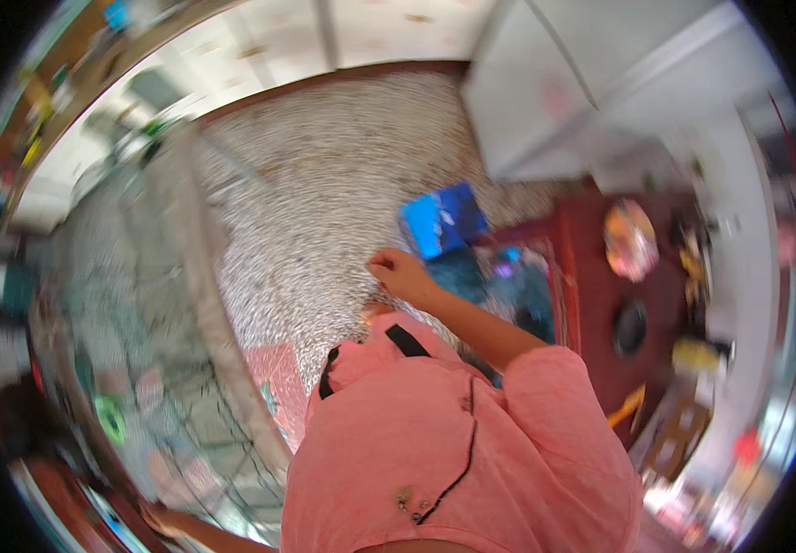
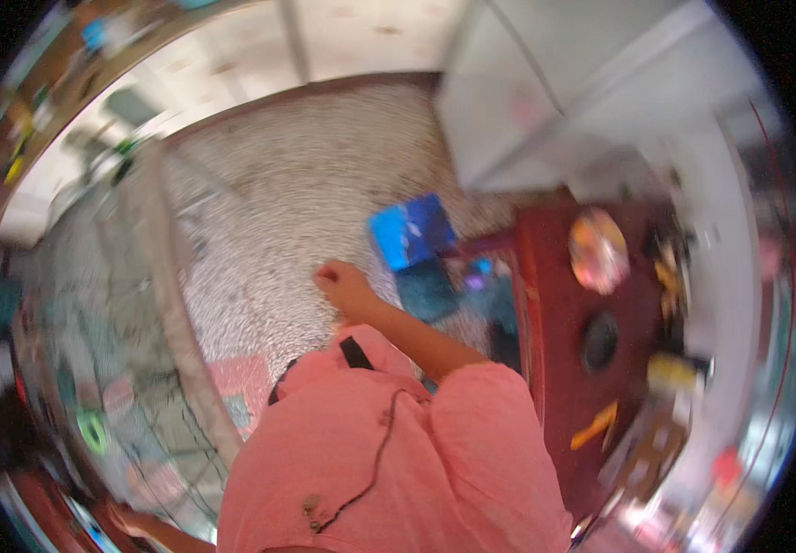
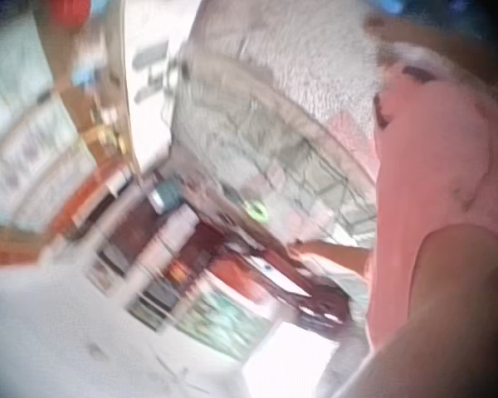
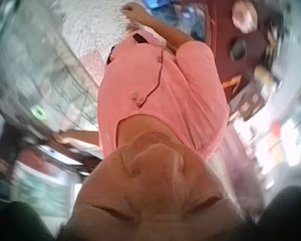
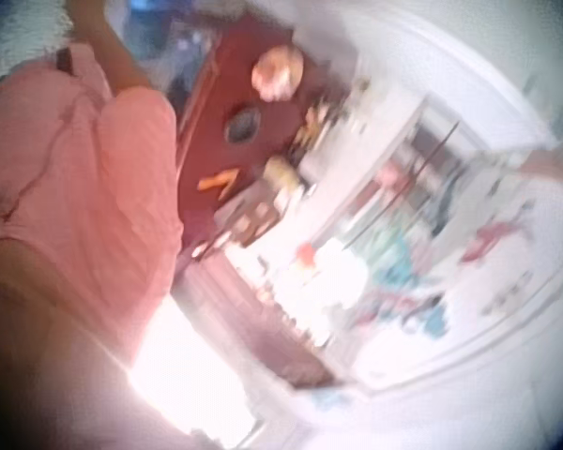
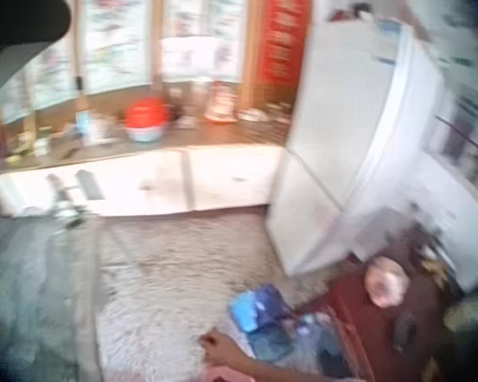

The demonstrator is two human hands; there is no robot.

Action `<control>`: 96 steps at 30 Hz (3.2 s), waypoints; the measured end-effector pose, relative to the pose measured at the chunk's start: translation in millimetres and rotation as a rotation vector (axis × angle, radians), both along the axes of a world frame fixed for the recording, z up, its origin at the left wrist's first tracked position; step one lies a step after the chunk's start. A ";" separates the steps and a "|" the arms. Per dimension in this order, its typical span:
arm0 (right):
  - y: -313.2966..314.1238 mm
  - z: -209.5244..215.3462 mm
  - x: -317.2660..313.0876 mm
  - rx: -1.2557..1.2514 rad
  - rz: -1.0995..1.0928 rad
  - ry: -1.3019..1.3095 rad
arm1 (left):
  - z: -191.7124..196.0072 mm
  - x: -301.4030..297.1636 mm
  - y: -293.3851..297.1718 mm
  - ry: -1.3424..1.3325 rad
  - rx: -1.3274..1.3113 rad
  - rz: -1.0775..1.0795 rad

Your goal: The person repairs a large green mesh fishing net by tying together sections of the netting with a dark tool or piece of cord.

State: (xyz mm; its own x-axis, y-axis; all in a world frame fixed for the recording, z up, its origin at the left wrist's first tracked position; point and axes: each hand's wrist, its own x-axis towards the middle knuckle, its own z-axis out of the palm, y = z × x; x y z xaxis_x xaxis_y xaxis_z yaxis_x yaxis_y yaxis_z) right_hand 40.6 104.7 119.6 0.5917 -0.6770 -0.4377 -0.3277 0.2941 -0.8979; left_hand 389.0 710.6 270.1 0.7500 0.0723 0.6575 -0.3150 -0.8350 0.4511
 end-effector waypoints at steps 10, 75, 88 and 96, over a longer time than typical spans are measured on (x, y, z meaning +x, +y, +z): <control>14.7 65.8 -183.4 -0.185 -0.879 0.079 | -1.5 -9.4 -94.9 0.015 -0.621 -0.040; -187.6 -46.3 689.3 -1.251 0.854 0.361 | 27.8 -84.5 -35.0 0.060 -1.031 0.309; -195.2 1.2 606.5 -1.252 0.645 0.008 | 22.9 -82.9 -27.3 0.056 -1.077 0.208; -190.2 25.1 444.3 -0.777 0.644 0.112 | 25.5 -58.3 -73.7 -0.027 -1.020 0.279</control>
State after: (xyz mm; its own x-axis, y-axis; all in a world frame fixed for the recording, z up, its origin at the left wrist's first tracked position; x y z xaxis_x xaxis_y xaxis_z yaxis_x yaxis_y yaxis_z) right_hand 485.0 -85.5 144.7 0.9269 -0.3649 -0.0877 -0.3122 -0.6200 -0.7198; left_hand 330.7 636.9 295.6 0.6077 0.7673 0.2050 -0.1910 -0.1093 0.9755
